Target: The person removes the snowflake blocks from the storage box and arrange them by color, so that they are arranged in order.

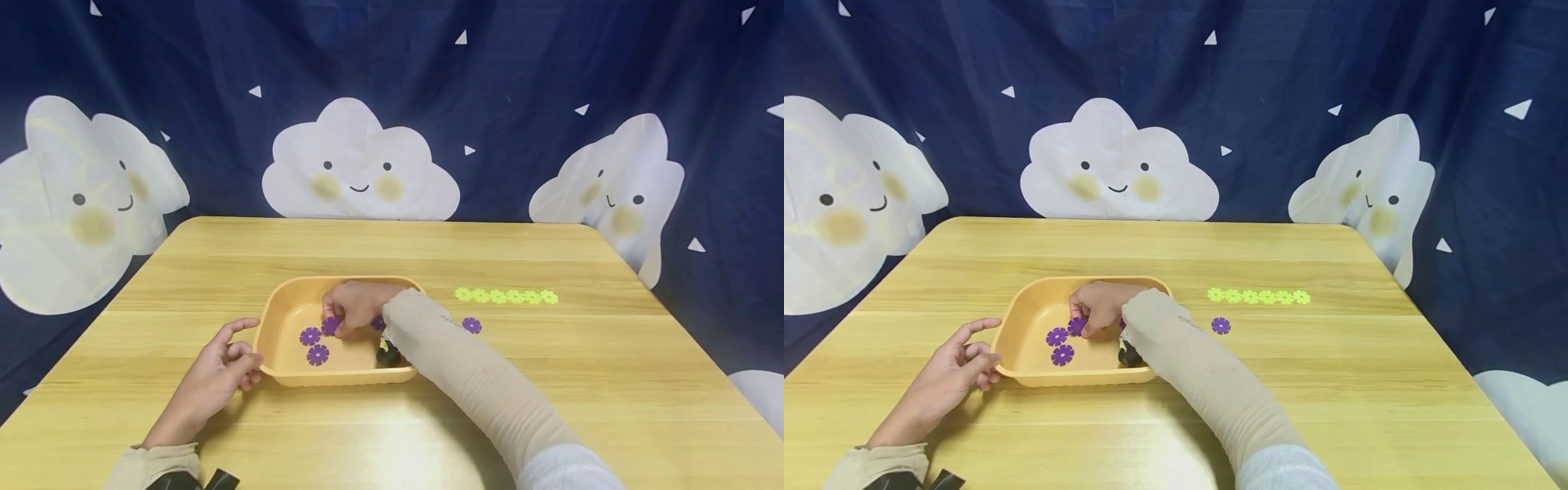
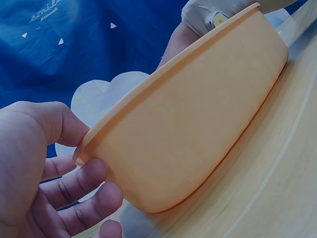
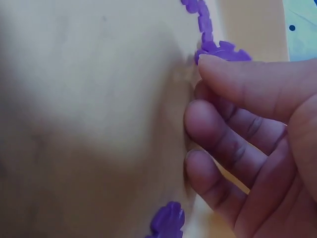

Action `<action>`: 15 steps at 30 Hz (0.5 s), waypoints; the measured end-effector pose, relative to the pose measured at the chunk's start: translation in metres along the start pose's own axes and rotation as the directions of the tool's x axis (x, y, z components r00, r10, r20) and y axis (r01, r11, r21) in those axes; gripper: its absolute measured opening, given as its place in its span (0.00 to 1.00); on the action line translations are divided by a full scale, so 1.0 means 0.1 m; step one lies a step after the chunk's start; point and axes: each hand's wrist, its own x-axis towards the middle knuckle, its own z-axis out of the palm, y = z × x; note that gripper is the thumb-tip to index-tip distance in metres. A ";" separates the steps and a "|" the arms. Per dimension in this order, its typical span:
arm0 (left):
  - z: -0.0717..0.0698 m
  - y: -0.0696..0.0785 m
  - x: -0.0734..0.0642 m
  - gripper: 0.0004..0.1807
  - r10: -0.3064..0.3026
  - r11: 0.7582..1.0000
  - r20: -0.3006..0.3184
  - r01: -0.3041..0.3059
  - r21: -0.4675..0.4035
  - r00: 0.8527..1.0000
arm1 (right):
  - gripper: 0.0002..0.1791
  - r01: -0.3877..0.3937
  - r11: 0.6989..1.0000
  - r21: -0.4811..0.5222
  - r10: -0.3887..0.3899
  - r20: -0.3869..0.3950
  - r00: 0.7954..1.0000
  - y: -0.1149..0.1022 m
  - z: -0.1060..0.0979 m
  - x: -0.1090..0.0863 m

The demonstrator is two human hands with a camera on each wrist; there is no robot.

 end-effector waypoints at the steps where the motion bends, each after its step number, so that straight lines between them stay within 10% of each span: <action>1: 0.00 0.00 0.00 0.30 -0.002 1.000 0.000 0.002 0.000 1.000 | 0.11 0.003 1.000 -0.003 -0.003 0.002 1.000 0.00 0.00 0.01; 15: 0.00 -0.01 0.01 0.30 -0.005 1.000 0.003 0.005 -0.002 1.000 | 0.22 0.179 0.982 0.065 -0.179 -0.019 0.984 -0.04 -0.09 0.00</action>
